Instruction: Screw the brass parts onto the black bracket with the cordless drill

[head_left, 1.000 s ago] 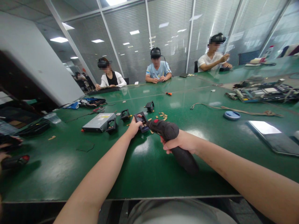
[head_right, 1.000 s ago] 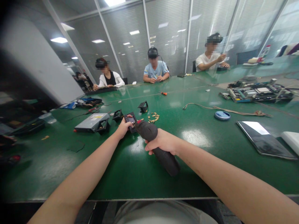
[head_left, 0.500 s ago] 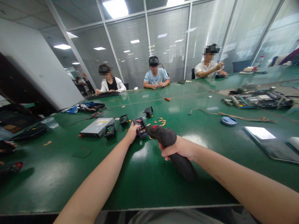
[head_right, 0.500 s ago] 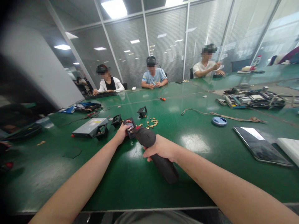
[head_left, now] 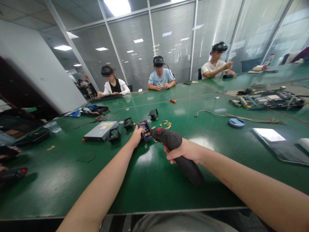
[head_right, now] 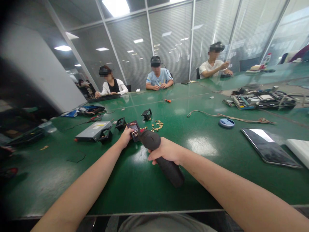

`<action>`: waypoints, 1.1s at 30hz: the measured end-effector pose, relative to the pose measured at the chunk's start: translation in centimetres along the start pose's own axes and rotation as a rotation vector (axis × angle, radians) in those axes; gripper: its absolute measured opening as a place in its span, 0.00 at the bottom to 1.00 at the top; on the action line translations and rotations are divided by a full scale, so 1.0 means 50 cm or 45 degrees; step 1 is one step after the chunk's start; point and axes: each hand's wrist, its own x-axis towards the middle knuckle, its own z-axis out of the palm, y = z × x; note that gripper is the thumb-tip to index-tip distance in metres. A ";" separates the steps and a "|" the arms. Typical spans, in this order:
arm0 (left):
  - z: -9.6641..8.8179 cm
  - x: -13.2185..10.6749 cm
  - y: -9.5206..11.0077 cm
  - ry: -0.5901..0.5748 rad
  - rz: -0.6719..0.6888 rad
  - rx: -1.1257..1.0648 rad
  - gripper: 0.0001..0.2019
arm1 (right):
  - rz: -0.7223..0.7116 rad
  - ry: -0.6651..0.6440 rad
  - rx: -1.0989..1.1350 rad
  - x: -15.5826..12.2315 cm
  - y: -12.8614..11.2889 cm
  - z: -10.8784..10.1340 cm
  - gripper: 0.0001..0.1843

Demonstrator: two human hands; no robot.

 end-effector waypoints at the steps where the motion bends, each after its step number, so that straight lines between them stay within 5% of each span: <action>1: 0.001 0.000 0.001 -0.003 0.000 -0.001 0.28 | -0.013 -0.006 0.000 0.000 0.001 -0.001 0.16; 33: -0.002 0.005 -0.003 0.016 -0.003 0.075 0.30 | -0.029 -0.014 -0.017 0.006 0.009 -0.007 0.15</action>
